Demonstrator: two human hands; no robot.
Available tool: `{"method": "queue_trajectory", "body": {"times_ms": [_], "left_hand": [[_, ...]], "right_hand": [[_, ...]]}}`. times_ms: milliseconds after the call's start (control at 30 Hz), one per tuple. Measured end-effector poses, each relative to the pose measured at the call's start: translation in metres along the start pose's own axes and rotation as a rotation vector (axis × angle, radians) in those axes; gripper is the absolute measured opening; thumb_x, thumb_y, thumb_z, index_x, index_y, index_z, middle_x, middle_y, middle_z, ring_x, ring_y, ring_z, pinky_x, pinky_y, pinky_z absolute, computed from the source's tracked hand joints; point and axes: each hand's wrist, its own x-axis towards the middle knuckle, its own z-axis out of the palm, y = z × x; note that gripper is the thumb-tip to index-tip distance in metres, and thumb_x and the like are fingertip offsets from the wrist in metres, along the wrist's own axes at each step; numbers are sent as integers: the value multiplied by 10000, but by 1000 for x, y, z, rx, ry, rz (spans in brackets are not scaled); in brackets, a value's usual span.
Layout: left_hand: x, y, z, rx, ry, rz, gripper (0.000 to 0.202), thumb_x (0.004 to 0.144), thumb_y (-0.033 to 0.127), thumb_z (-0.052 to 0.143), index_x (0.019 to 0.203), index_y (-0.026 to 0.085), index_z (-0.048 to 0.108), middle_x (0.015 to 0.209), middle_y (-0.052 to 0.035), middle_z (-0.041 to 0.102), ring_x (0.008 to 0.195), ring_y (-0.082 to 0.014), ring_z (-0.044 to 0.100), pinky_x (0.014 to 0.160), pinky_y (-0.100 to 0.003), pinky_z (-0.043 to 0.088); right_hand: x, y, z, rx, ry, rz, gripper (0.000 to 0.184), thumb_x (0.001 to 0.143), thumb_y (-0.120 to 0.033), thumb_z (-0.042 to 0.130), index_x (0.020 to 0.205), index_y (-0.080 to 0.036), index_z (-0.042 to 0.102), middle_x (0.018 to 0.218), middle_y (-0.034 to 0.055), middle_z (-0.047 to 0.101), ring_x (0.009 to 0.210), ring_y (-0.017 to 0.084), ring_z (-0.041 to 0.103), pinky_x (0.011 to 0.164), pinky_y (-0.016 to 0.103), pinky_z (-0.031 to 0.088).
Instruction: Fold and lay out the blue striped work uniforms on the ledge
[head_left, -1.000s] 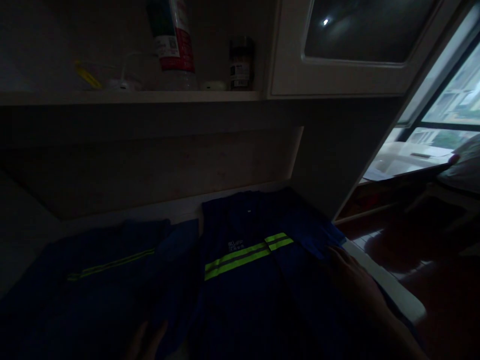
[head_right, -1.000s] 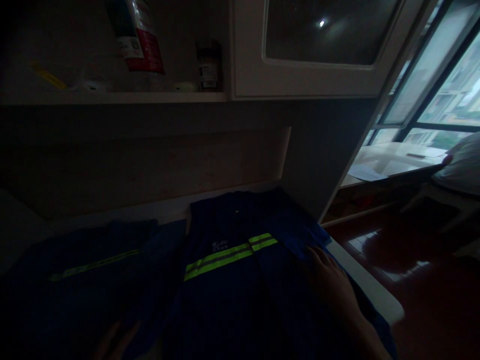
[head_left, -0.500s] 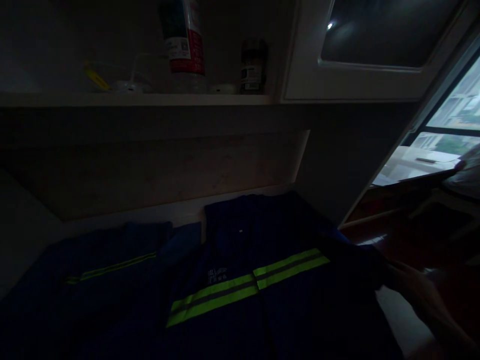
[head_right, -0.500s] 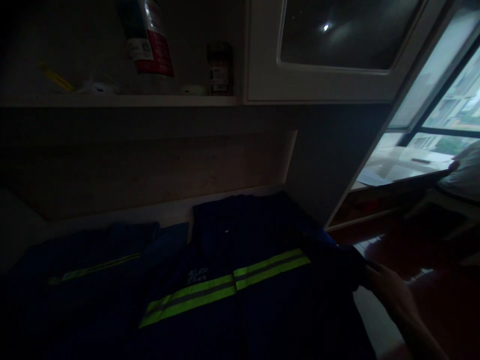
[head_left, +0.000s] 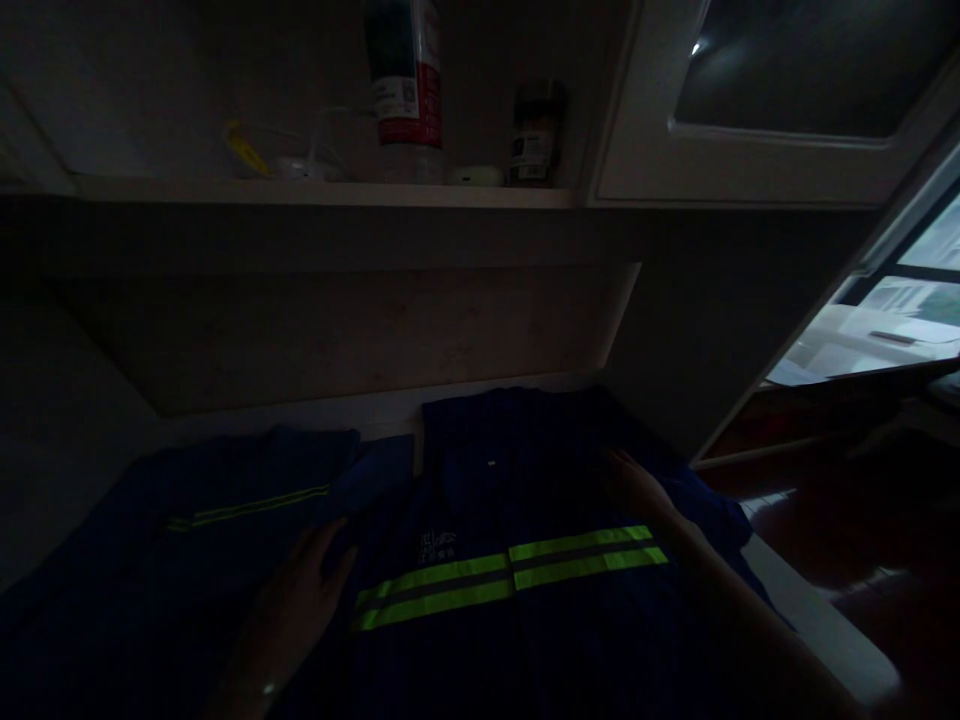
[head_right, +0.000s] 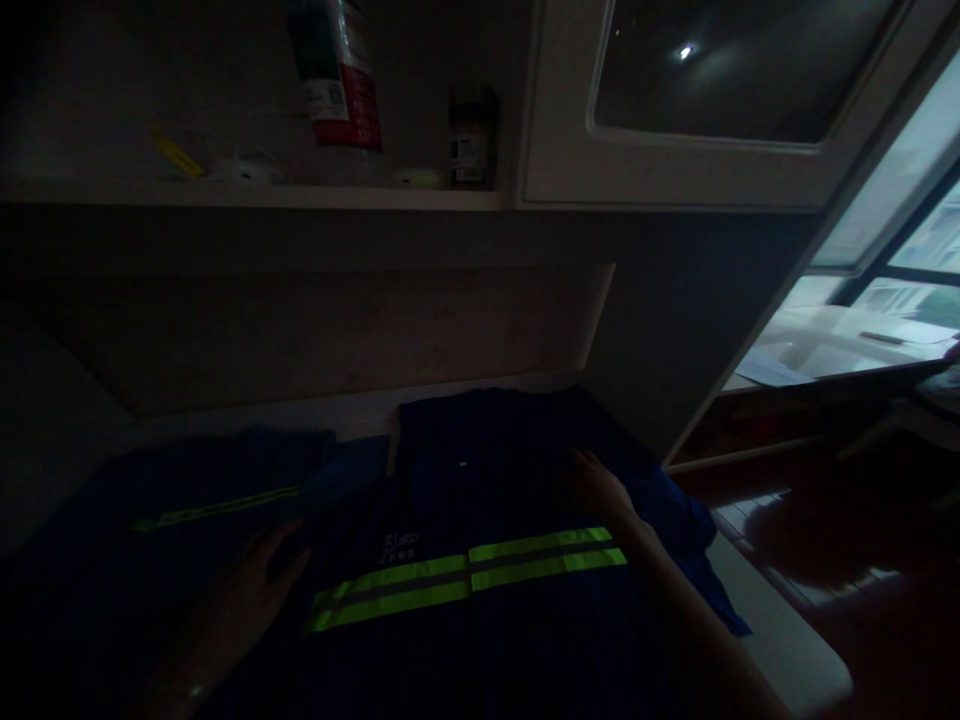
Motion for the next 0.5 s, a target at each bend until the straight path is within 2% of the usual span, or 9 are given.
{"method": "queue_trajectory", "body": {"times_ms": [67,100,200,267,367,433,500], "left_hand": [[24,14,13,98,-171,8,703,855,531,423,1407,95,435,1447,-182,495,1306,-303,498,1092,-412,383],[32,18,18,136,-258,1,741,864,510,410,1443,51,363,1443,-210,491,1311,-303,495,1086,-410,384],[41,24,26,174,-437,-44,746,874,478,423,1470,47,300,1241,-209,654,1123,-288,639,956,-376,467],[43,29,27,163,-470,-77,749,881,486,432,1478,61,281,1091,-190,719,938,-273,707,849,-353,502],[52,35,26,126,-478,-146,761,915,521,367,1501,67,197,945,-176,742,701,-244,721,691,-329,520],[61,37,26,109,-530,-187,684,923,497,370,1475,104,276,833,-136,745,582,-229,695,571,-308,505],[67,36,28,108,-583,-188,538,904,416,442,1359,130,453,755,-109,736,534,-225,676,492,-287,478]], "right_hand": [[19,-7,3,-28,-140,22,524,944,-389,401,1397,-142,497,1353,167,573,1163,280,599,939,388,480],[24,-8,4,-36,-204,11,503,947,-397,400,1364,-153,538,1299,157,616,1130,280,619,917,381,486],[27,-6,6,-47,-293,-67,397,934,-415,427,1134,-211,704,1109,105,712,1008,260,666,839,343,498],[23,-5,5,-52,-275,-101,363,920,-432,447,1002,-234,740,1008,81,729,935,244,677,785,321,499],[13,-5,-6,-63,-239,-133,394,927,-454,415,941,-226,736,964,78,714,874,222,671,750,314,493],[4,-8,-18,-118,-172,-151,410,932,-460,394,964,-231,733,1029,82,695,923,230,652,795,348,486],[-8,-12,-31,-213,-48,-148,395,921,-475,404,1002,-275,736,1137,69,669,1030,272,605,868,434,465]]}}
